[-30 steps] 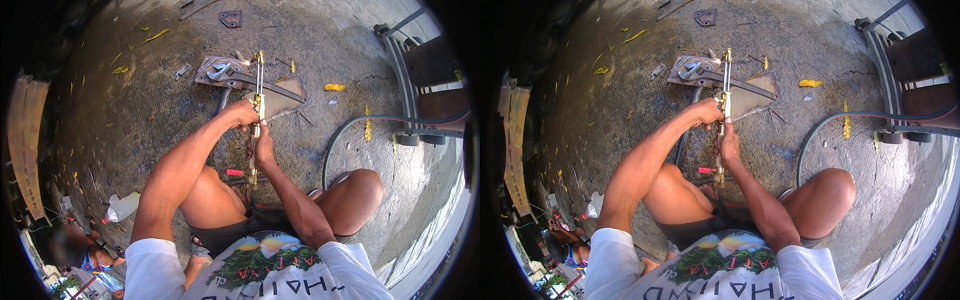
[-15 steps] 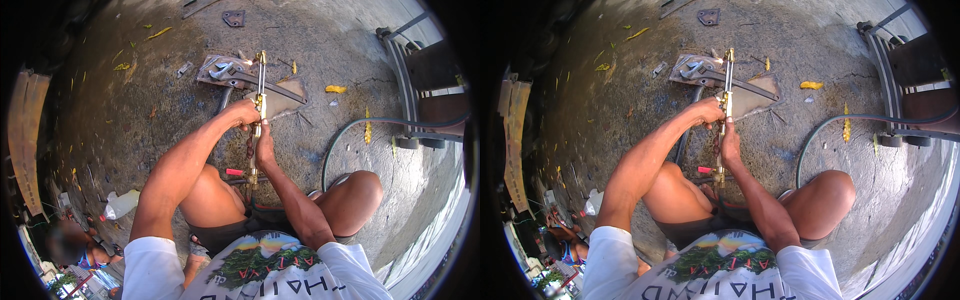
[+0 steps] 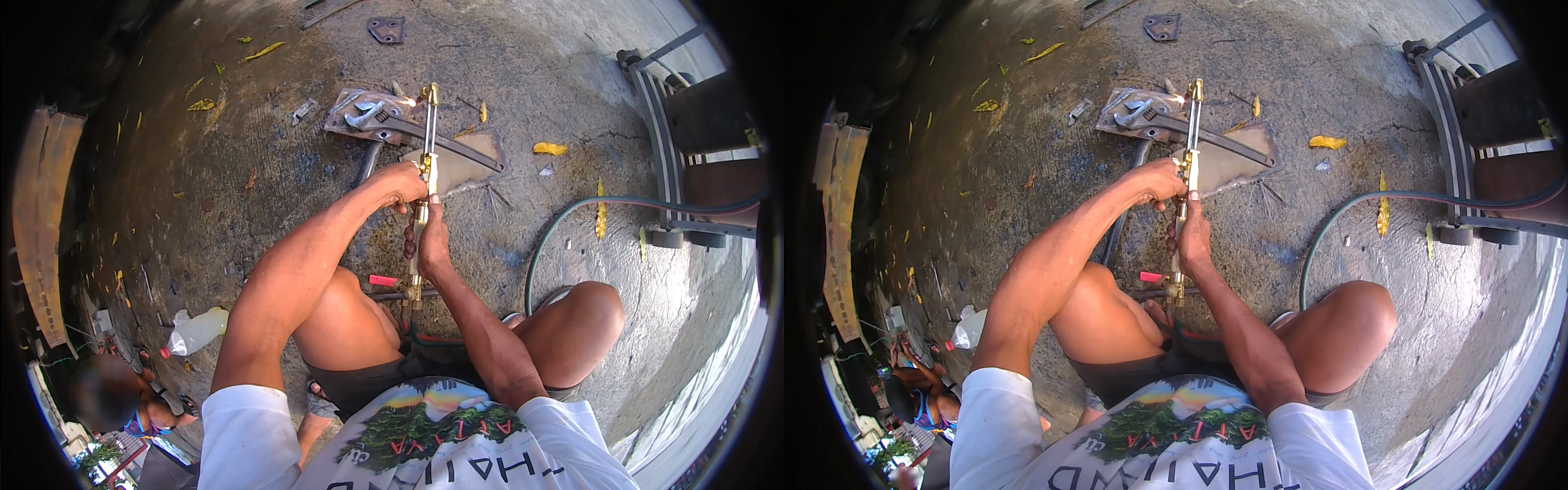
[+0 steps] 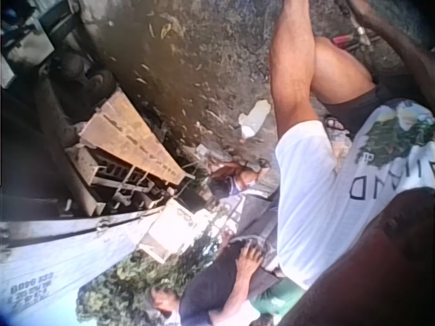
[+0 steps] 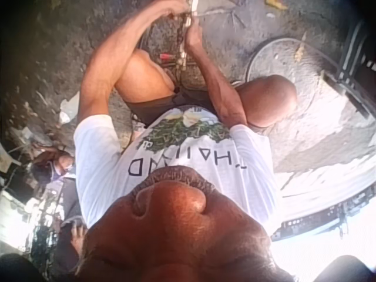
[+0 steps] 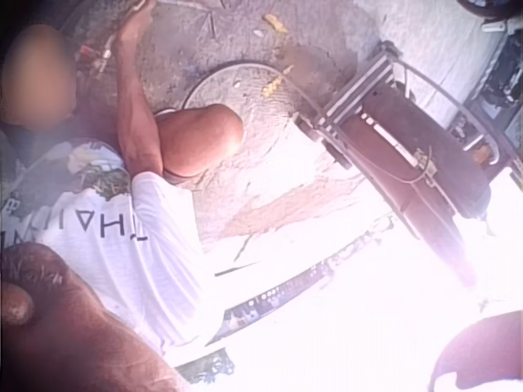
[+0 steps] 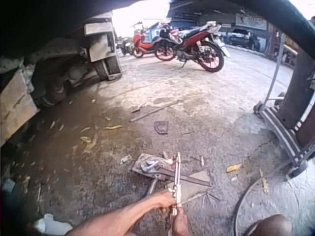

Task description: The person uses a welding torch to heat and cut a metal plate on the ground. They ignite the torch, apply the flame to the metal, and then cool the heated area with water.

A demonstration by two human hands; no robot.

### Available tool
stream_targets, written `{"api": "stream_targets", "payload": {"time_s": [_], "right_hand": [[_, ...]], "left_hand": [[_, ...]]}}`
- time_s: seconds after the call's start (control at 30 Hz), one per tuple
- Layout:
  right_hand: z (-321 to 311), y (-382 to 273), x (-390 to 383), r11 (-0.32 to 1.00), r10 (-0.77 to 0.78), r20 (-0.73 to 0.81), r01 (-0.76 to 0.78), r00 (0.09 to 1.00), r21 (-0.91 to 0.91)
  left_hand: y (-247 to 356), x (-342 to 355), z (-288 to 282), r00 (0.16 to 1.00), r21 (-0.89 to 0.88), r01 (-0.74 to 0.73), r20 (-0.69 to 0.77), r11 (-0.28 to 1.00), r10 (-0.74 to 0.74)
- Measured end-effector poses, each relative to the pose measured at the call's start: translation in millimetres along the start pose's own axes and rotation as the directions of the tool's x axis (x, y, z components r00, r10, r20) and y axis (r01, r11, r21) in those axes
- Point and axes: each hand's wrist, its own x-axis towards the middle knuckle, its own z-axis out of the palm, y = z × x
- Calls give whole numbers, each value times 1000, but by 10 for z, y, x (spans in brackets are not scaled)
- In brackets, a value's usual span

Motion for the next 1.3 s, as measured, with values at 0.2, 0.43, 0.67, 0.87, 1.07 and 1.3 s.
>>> {"api": "stream_targets", "payload": {"time_s": [0.2, 0.43, 0.67, 0.87, 1.07, 1.3], "right_hand": [[-12, 8, 7, 1000, 2, 4, -2, 1000, 1], [6, -2, 2, 1000, -5, -6, 5, 1000, 2], [-6, 20, 26, 1000, -7, -17, 7, 1000, -6], [0, 13, 13, 1000, -6, -1, 6, 1000, -1], [6, -6, 8, 1000, 13, -6, -13, 1000, 6], [-15, 10, 36, 999, 26, -14, -25, 1000, 43]], "left_hand": [[1, 5, 5, 1000, 7, -7, -15, 1000, 7], [-20, 27, 1, 1000, 10, 1, -21, 1000, -1], [17, -7, 0, 1000, 8, -10, -29, 1000, 10], [-11, 37, -1, 1000, 14, 5, -21, 1000, -5], [18, 4, -12, 1000, 8, 10, -20, 1000, -10], [40, -45, -25, 1000, 1, -5, -9, 1000, 5]]}}
